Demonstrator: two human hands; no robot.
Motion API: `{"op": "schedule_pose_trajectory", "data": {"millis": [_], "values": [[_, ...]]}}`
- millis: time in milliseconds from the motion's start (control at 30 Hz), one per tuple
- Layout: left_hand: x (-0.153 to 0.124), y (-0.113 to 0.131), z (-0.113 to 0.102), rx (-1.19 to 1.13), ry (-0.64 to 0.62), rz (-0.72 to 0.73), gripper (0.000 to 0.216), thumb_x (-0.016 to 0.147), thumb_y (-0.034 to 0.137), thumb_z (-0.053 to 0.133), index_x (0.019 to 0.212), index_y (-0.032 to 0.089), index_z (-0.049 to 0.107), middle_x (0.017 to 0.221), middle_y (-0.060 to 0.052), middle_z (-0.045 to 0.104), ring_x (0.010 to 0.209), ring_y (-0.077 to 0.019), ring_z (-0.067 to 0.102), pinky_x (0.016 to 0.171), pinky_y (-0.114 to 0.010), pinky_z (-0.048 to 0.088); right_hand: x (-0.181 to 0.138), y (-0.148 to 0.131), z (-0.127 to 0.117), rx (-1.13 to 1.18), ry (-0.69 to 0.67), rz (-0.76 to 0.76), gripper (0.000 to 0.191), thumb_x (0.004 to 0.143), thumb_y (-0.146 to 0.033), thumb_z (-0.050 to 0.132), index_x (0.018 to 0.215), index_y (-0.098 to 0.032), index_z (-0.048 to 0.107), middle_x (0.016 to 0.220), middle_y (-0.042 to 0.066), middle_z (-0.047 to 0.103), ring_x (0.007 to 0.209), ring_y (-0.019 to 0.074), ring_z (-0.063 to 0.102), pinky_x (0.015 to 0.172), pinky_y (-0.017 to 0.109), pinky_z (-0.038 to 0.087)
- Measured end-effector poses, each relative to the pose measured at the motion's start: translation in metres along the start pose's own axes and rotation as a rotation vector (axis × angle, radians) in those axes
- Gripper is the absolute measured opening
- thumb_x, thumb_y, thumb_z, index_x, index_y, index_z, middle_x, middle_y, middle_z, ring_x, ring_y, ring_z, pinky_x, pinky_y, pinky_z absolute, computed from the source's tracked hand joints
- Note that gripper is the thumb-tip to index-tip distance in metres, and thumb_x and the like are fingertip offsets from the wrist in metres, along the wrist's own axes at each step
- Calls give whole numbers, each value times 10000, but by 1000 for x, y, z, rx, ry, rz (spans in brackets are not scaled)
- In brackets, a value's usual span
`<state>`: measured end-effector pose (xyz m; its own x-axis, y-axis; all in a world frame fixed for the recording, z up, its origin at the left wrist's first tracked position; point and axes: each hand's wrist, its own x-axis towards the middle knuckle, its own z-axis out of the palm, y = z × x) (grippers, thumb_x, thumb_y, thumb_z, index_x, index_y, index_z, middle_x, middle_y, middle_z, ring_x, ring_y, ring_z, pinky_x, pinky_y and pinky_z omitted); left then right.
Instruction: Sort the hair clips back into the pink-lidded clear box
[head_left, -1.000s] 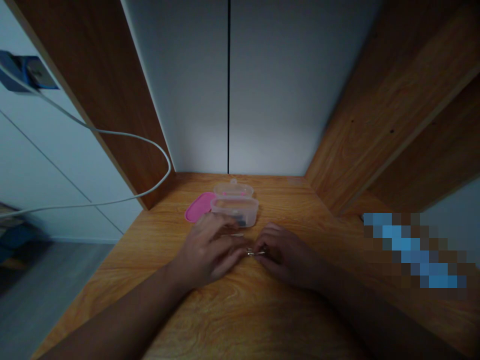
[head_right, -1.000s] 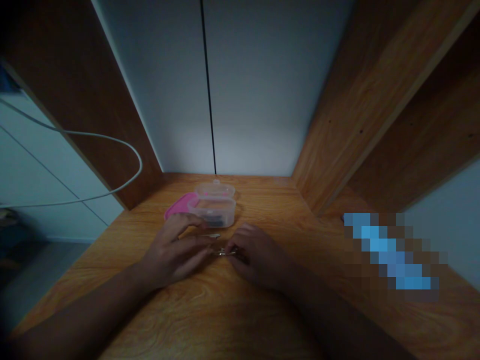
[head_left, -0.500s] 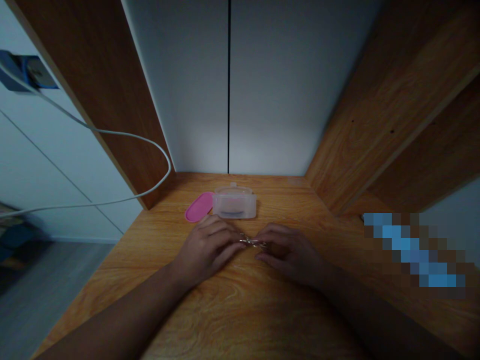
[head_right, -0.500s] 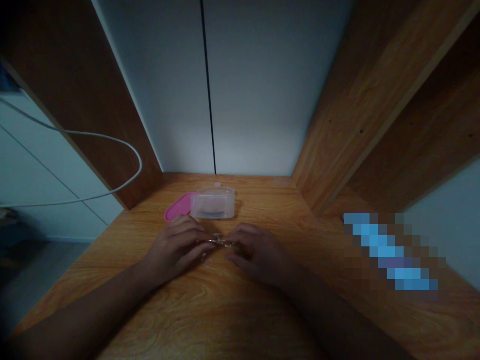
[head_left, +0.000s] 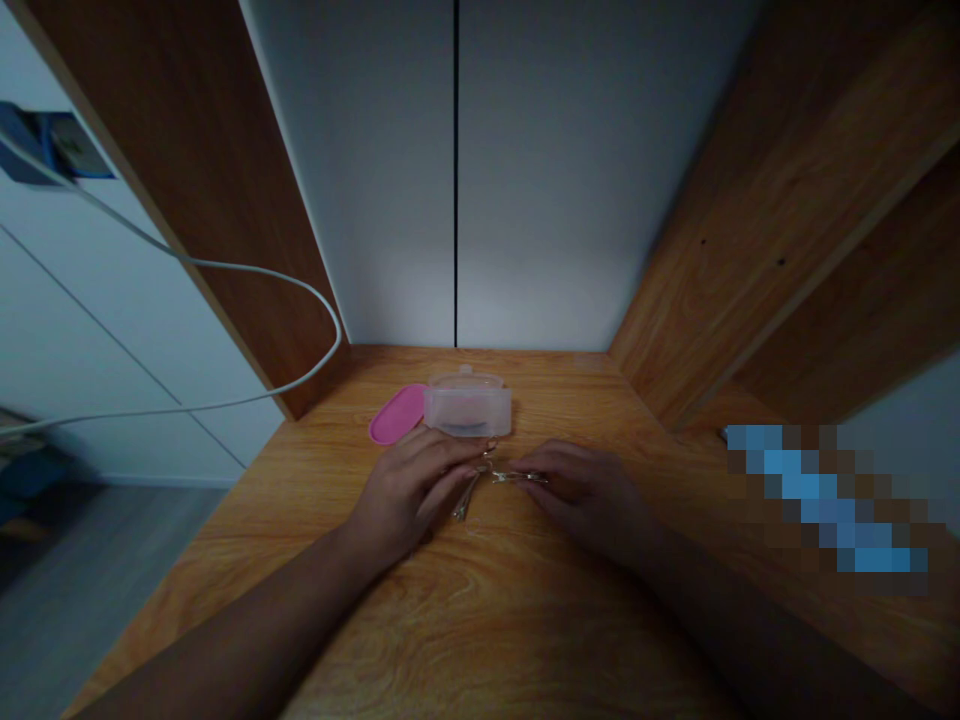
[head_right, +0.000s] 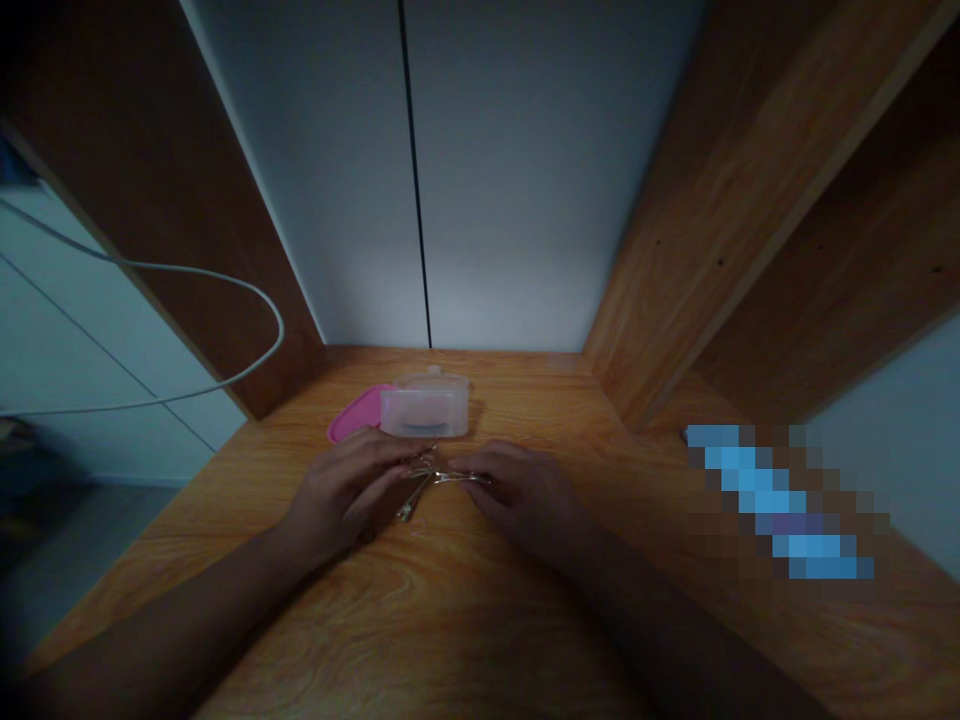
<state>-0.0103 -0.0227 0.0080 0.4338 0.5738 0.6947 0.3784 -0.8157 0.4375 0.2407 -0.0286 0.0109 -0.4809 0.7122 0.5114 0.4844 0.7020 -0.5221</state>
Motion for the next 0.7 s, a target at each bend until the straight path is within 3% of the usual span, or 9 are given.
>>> {"op": "schedule_pose_trajectory", "data": {"millis": [300,467,600,700], "values": [[-4,-6,3,12,45,-61,357,958,108,555,1297,217,568,1114,-77,695,1015,-173,648,888,-342,547,-2,0,1,-21,-23,94,159,904,-312,675,1045,-253,718,945,26,777,808,179,730,744,302,566],[-3,-6,4,3,39,-74,385,956,93,549,1327,197,555,1128,-91,672,1042,-175,631,886,-331,545,-3,0,-2,24,-66,95,170,945,-281,609,1077,-248,712,939,28,769,822,171,716,740,293,548],[-3,-6,4,-4,31,-96,264,957,115,559,1194,186,651,1051,-76,690,969,-161,653,832,-291,551,-1,1,-2,36,-101,-20,283,982,-200,513,1194,-270,685,938,32,747,835,162,689,732,286,529],[-3,-5,3,-13,-10,-118,185,958,135,565,1070,191,702,1011,-62,711,932,-156,669,816,-277,548,0,-1,-1,40,-93,-8,291,967,-183,519,1190,-256,691,978,52,721,854,168,674,745,291,532]]}}
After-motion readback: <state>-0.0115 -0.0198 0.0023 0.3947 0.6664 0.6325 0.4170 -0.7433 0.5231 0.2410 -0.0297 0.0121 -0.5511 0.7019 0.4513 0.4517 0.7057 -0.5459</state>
